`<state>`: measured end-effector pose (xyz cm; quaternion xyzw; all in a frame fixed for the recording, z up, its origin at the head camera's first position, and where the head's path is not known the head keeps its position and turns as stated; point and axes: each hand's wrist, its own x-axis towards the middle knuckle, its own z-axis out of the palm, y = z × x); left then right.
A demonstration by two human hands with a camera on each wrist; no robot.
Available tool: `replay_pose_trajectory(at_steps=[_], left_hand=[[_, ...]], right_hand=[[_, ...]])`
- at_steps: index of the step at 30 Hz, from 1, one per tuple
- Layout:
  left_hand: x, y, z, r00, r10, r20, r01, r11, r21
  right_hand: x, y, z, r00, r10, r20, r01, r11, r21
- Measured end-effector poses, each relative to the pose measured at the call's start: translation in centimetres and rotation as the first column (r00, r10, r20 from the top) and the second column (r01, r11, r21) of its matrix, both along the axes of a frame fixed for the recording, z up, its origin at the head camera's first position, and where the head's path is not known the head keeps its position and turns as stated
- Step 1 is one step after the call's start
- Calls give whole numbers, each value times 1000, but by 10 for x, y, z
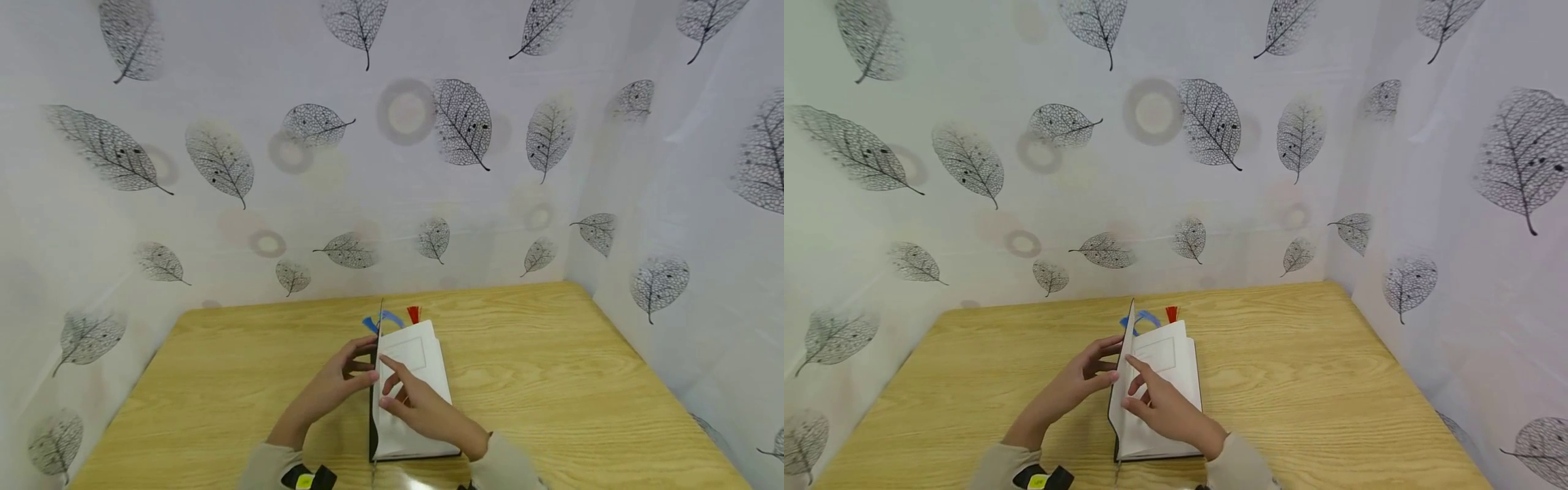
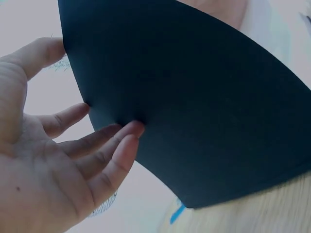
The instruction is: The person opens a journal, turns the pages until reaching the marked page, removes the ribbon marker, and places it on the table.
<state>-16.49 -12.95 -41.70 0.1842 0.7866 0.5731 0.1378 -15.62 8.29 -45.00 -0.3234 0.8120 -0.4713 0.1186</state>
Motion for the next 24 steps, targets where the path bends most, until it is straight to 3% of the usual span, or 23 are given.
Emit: replay_pose_trajectory(at_steps=[6,13,24], left_hand=[[4,-19,0,1000,-8,1,8,999,49],[9,-42,1,1000,0,-7,1,997,81],[14,-77,-5,999,47,-10,-47,998,37]], right_hand=[[2,-12,-9,999,8,37,-9,1000,11],[3,-20,-17,999,-37,-5,37,995,88],[1,-31,-23,995,-76,-70,90,973,214]])
